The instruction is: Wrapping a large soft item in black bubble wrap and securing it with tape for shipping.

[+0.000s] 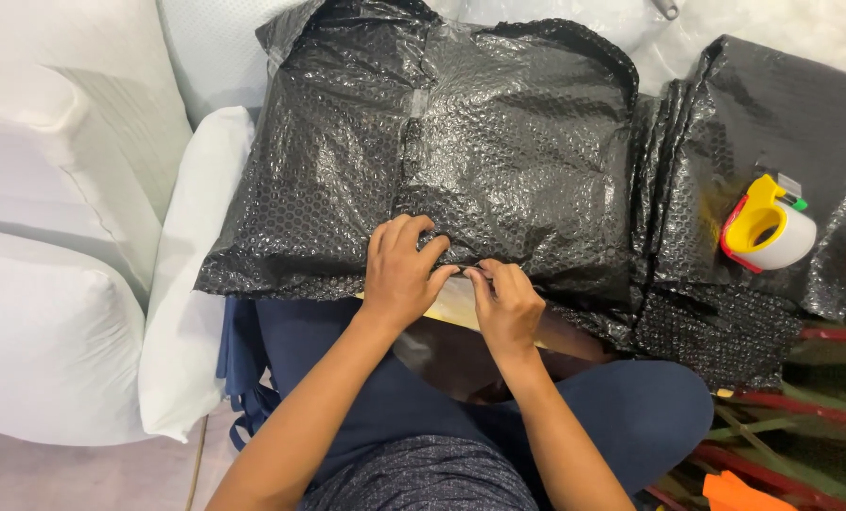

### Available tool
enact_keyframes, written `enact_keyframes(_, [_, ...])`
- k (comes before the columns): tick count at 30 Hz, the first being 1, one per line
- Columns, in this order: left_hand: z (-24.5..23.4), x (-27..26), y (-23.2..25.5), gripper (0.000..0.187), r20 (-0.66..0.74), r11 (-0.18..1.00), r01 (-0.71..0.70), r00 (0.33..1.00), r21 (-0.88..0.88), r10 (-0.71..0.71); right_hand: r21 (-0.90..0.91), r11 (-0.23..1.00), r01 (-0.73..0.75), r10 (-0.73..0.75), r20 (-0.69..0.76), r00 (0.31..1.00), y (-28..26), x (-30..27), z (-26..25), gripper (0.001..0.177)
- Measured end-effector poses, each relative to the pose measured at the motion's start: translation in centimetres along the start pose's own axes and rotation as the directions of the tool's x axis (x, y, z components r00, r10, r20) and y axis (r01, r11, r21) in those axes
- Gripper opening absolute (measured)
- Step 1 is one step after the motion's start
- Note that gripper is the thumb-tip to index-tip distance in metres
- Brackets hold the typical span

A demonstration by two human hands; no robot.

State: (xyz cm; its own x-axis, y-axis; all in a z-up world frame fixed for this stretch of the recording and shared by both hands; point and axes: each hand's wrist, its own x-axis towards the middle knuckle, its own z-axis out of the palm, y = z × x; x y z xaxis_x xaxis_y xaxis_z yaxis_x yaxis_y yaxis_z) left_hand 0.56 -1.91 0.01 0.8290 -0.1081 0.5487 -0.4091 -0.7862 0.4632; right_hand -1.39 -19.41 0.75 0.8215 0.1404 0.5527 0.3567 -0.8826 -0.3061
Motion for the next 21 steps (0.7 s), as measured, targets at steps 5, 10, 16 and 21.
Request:
enact_keyframes(5, [0.8, -0.4, -0.7, 0.045, -0.037, 0.999, -0.029, 0.999, 0.029, 0.030, 0.003, 0.998, -0.062, 0.062, 0.006, 0.998, 0.1, -0.2, 0.3, 0.021])
enact_keyframes(10, [0.9, -0.5, -0.8, 0.044, -0.069, 0.984, -0.116, 0.990, 0.136, 0.126, 0.021, 0.995, -0.094, 0.093, 0.016, 0.996, 0.4, -0.5, 0.6, 0.023])
enact_keyframes(16, [-0.2, 0.5, -0.4, 0.049, 0.038, 0.964, -0.144, 0.990, 0.223, 0.139, 0.029, 0.990, -0.136, 0.135, 0.024, 0.991, 0.5, -0.6, 0.6, 0.025])
enact_keyframes(21, [0.1, 0.6, -0.9, 0.047, 0.117, 0.971, -0.119, 0.988, 0.209, 0.096, 0.062, 0.980, -0.187, 0.183, 0.064, 0.981, 0.9, -0.4, 0.5, 0.026])
